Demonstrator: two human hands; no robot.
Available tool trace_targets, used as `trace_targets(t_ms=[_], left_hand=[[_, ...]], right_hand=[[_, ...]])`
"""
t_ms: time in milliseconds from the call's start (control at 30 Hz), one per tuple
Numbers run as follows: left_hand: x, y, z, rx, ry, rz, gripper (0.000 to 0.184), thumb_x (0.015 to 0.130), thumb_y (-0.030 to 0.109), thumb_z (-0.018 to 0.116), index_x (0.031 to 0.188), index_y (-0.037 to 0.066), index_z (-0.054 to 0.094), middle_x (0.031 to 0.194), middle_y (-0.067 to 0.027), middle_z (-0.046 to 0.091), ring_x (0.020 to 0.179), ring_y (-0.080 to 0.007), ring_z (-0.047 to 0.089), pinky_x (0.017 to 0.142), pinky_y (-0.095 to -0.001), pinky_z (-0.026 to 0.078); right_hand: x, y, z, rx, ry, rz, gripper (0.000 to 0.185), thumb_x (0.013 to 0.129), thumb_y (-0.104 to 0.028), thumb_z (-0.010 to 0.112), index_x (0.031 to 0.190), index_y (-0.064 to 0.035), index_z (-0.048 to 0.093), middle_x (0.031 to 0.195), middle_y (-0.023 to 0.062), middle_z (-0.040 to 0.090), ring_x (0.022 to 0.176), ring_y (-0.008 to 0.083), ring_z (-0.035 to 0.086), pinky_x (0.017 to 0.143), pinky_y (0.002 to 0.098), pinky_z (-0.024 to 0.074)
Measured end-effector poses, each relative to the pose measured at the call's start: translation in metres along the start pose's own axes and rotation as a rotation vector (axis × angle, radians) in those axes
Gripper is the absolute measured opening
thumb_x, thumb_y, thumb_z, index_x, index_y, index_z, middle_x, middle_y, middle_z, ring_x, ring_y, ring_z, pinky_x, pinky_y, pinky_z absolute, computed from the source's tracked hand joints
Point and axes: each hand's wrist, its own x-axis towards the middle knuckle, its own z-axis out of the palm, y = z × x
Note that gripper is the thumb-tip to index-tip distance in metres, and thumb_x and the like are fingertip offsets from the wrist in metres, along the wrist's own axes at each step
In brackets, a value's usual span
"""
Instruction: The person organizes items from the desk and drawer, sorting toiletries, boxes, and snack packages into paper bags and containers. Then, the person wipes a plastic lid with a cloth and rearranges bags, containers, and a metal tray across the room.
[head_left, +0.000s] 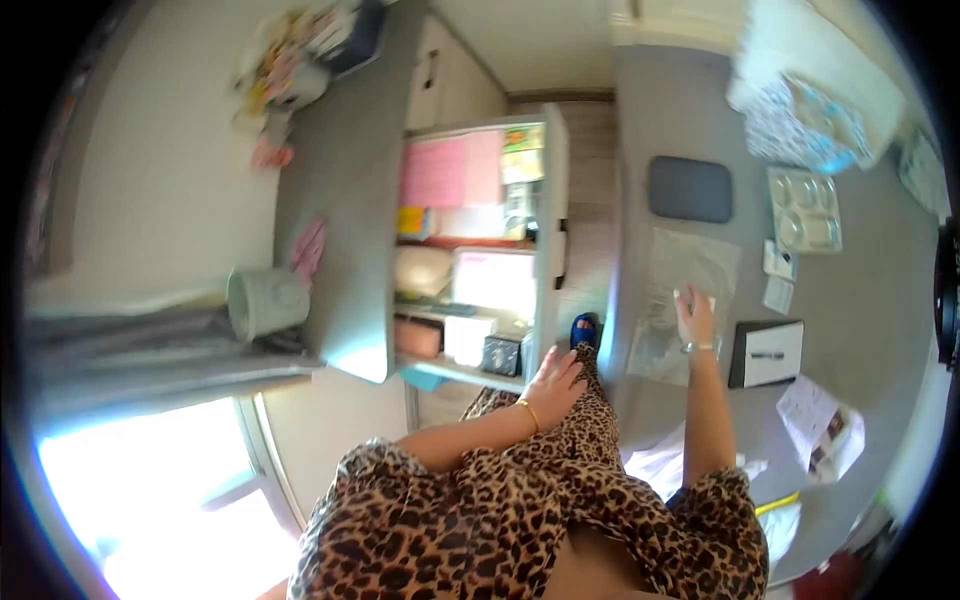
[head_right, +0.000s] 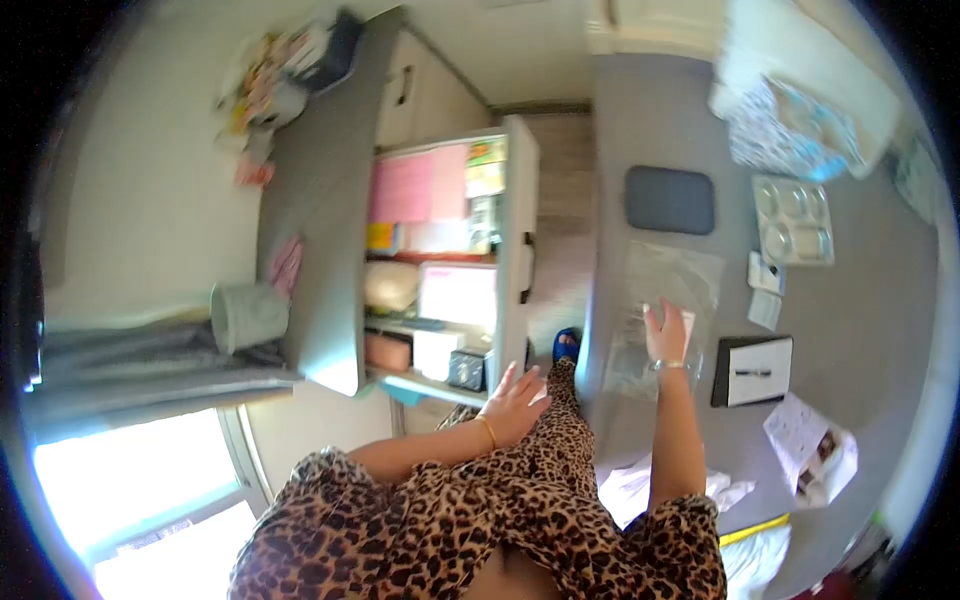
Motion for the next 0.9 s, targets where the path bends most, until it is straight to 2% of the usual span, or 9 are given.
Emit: trace_targets(t_ms=[67,133,233,300,333,467,700,833,900], left_hand=[[-0.016,-0.001,-0.007,-0.092,0.109,0.011,0.034,0.075,0.018,0.060,0.108,0.010,0.060,0.126,-0.0131,0.047,0.130,-0.0327,0.031,0.108,-0.0598,0.015],[-0.033,-0.005,-0.015,-0.185,0.273,0.022,0.031,0.072,0.016,0.063,0.103,0.011,0.063,0.120,-0.0104,0.051,0.126,-0.0318,0.036,0.107,-0.0579,0.020],[-0.065,-0.022,-0.035,-0.267,0.416,-0.026,0.033,0.071,0.015,0.065,0.104,0.012,0.063,0.118,-0.0092,0.053,0.123,-0.0315,0.040,0.107,-0.0554,0.023],[-0.090,-0.040,-0.044,-0.314,0.481,-0.112,0.032,0.072,0.014,0.065,0.104,0.012,0.063,0.116,-0.0077,0.054,0.122,-0.0297,0.042,0.106,-0.0544,0.027],[-0.104,-0.051,-0.052,-0.320,0.501,-0.145,0.031,0.073,0.013,0.065,0.103,0.012,0.063,0.116,-0.0075,0.054,0.122,-0.0293,0.042,0.105,-0.0545,0.027],[-0.160,-0.087,-0.052,-0.366,0.634,-0.289,0.027,0.075,0.009,0.062,0.102,0.013,0.063,0.113,-0.0070,0.055,0.120,-0.0288,0.045,0.103,-0.0546,0.031],[-0.242,-0.155,-0.041,-0.439,0.776,-0.470,0.025,0.075,0.006,0.061,0.099,0.013,0.063,0.110,-0.0084,0.056,0.118,-0.0330,0.046,0.102,-0.0546,0.031],[-0.300,-0.213,-0.043,-0.494,0.835,-0.537,0.025,0.075,0.006,0.061,0.100,0.012,0.063,0.111,-0.0090,0.056,0.117,-0.0340,0.046,0.102,-0.0543,0.032],[-0.309,-0.225,-0.043,-0.497,0.876,-0.568,0.025,0.075,0.006,0.061,0.100,0.012,0.063,0.112,-0.0091,0.056,0.117,-0.0331,0.047,0.102,-0.0548,0.032]], right_hand=[[-0.035,-0.054,0.017,0.219,-0.222,0.036,0.047,0.089,-0.037,0.052,0.119,-0.0005,0.055,0.111,0.0194,0.060,0.106,0.0312,0.056,0.093,0.0353,0.0409],[-0.068,-0.077,0.058,0.321,-0.298,-0.163,0.048,0.091,-0.038,0.049,0.121,-0.0007,0.054,0.110,0.0190,0.061,0.106,0.0304,0.057,0.091,0.0358,0.0418],[-0.111,-0.149,0.084,0.662,-0.641,0.283,0.062,0.091,-0.046,0.047,0.129,0.0032,0.041,0.090,0.0086,0.058,0.075,0.0106,0.048,0.069,0.0244,0.0422],[-0.113,-0.173,0.105,0.443,-0.805,0.293,0.067,0.090,-0.048,0.046,0.131,0.0046,0.038,0.100,0.0129,0.059,0.087,0.0166,0.054,0.075,0.0299,0.0439],[-0.119,-0.191,0.108,0.411,-0.759,0.140,0.080,0.087,-0.055,0.047,0.131,0.0101,0.034,0.113,0.0246,0.056,0.106,0.0288,0.054,0.086,0.0364,0.0431],[-0.134,-0.240,0.113,-0.006,-0.599,0.192,0.105,0.078,-0.067,0.050,0.128,0.0219,0.025,0.118,0.0398,0.046,0.119,0.0398,0.045,0.097,0.0382,0.0384],[-0.153,-0.305,0.153,-0.120,-0.654,0.121,0.093,0.079,-0.070,0.044,0.100,0.0203,0.050,0.094,0.0363,0.057,0.095,0.0432,0.057,0.084,0.0437,0.0426],[-0.157,-0.317,0.236,-0.240,-0.662,0.028,0.081,0.087,-0.064,0.034,0.105,0.0125,0.054,0.098,0.0308,0.059,0.095,0.0441,0.056,0.085,0.0462,0.0417],[-0.155,-0.320,0.254,-0.277,-0.648,-0.011,0.078,0.090,-0.063,0.025,0.087,0.0076,0.057,0.081,0.0266,0.058,0.080,0.0425,0.056,0.076,0.0477,0.0416]])
